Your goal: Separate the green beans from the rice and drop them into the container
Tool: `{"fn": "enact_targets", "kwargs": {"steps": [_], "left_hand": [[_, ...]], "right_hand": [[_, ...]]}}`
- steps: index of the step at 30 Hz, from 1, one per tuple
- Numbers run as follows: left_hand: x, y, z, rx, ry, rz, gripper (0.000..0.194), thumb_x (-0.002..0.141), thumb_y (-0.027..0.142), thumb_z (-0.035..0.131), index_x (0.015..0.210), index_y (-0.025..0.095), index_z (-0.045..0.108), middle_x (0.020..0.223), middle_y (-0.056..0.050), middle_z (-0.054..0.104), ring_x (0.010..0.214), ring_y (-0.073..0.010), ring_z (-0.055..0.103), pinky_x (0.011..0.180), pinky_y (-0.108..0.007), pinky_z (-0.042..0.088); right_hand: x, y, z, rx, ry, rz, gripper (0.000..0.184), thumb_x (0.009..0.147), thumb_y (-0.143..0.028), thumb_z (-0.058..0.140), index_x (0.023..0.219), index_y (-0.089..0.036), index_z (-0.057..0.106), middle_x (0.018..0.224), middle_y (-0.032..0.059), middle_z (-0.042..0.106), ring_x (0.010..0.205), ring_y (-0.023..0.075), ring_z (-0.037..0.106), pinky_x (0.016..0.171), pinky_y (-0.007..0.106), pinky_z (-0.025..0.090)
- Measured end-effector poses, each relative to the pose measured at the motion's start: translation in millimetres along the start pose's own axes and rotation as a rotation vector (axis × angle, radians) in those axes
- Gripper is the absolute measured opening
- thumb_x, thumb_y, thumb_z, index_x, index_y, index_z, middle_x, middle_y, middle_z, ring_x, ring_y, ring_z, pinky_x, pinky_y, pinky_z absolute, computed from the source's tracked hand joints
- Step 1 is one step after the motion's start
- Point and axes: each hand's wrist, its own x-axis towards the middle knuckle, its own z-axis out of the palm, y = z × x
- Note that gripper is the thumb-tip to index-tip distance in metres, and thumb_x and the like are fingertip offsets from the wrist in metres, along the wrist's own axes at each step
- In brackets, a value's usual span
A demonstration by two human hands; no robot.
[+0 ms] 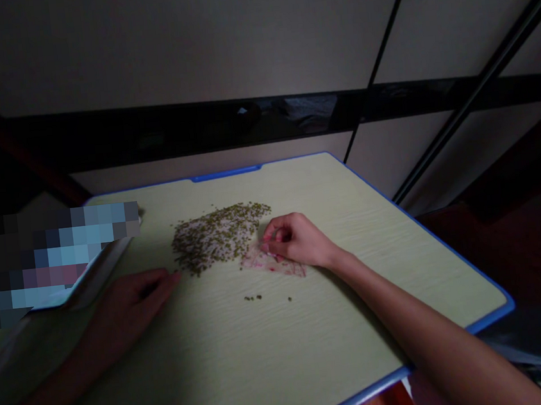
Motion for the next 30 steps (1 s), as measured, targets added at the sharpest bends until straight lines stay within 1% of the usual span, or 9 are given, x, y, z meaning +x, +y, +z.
{"fn": "enact_targets", "kwargs": {"steps": [5,10,13,17,21,24,26,30], "left_hand": [[0,0,-0.2,-0.004,-0.002,0.007,0.037,0.073,0.046,0.036,0.046,0.02,0.037,0.045,0.004,0.035,0.048,-0.0121,0.04,0.048,-0.024,0.023],[0,-1,0.6,-0.013,-0.001,0.001,0.037,0.073,0.046,0.037,0.047,0.02,0.037,0.045,0.005,0.036,0.048,-0.0121,0.04,0.048,-0.024,0.024],[0,-1,0.7,0.001,0.0,0.016,0.037,0.073,0.046,0.036,0.047,0.02,0.036,0.045,0.005,0.036,0.048,-0.0121,0.04,0.048,-0.024,0.024],[0,-1,0.3,0.011,-0.009,0.023,0.037,0.074,0.046,0.036,0.048,0.02,0.038,0.044,0.004,0.036,0.048,-0.0125,0.041,0.049,-0.025,0.025],[1,-1,0.4,0.007,-0.004,0.009,0.037,0.073,0.046,0.035,0.048,0.02,0.038,0.045,0.004,0.038,0.049,-0.0128,0.042,0.049,-0.025,0.024],[1,-2,0.9,-0.001,-0.001,0.008,0.036,0.073,0.046,0.035,0.047,0.02,0.037,0.045,0.004,0.037,0.048,-0.0124,0.041,0.049,-0.024,0.024],[2,-2,1.3,0.005,0.007,0.0,0.036,0.072,0.045,0.035,0.046,0.02,0.036,0.044,0.004,0.036,0.048,-0.0121,0.04,0.049,-0.025,0.024],[1,-1,1.8,0.015,0.015,-0.005,0.036,0.072,0.044,0.035,0.046,0.02,0.035,0.044,0.004,0.035,0.048,-0.0117,0.04,0.049,-0.025,0.024]], "right_hand": [[2,0,2,-0.015,-0.007,-0.029,0.011,0.07,-0.023,0.06,0.07,-0.012,0.056,0.047,-0.0031,0.052,0.041,0.0053,0.042,0.042,0.019,0.031],[6,1,6,-0.029,-0.05,-0.066,0.013,0.071,-0.024,0.06,0.073,-0.011,0.058,0.046,-0.0038,0.05,0.04,0.005,0.04,0.042,0.019,0.028],[6,0,9,-0.062,-0.104,-0.118,0.016,0.071,-0.026,0.062,0.076,-0.011,0.061,0.048,-0.0037,0.05,0.042,0.0051,0.039,0.042,0.019,0.027],[2,-4,15,-0.109,-0.2,-0.206,0.02,0.07,-0.027,0.065,0.08,-0.01,0.066,0.062,0.0005,0.057,0.049,0.0055,0.039,0.045,0.02,0.029],[-3,-8,21,-0.017,-0.309,-0.218,0.016,0.07,-0.023,0.066,0.079,-0.01,0.067,0.068,0.0025,0.06,0.055,0.0067,0.044,0.051,0.021,0.036],[-3,-9,21,0.071,-0.359,-0.192,0.017,0.069,-0.023,0.066,0.078,-0.009,0.066,0.065,0.0017,0.059,0.054,0.0066,0.045,0.051,0.021,0.037],[-3,-10,18,0.1,-0.322,-0.17,0.019,0.068,-0.025,0.067,0.078,-0.01,0.064,0.06,-0.0003,0.056,0.051,0.0061,0.043,0.048,0.02,0.034],[-12,-8,2,0.122,-0.149,-0.059,0.015,0.068,-0.025,0.066,0.072,-0.012,0.059,0.053,-0.0029,0.054,0.045,0.0048,0.042,0.044,0.019,0.031]]}}
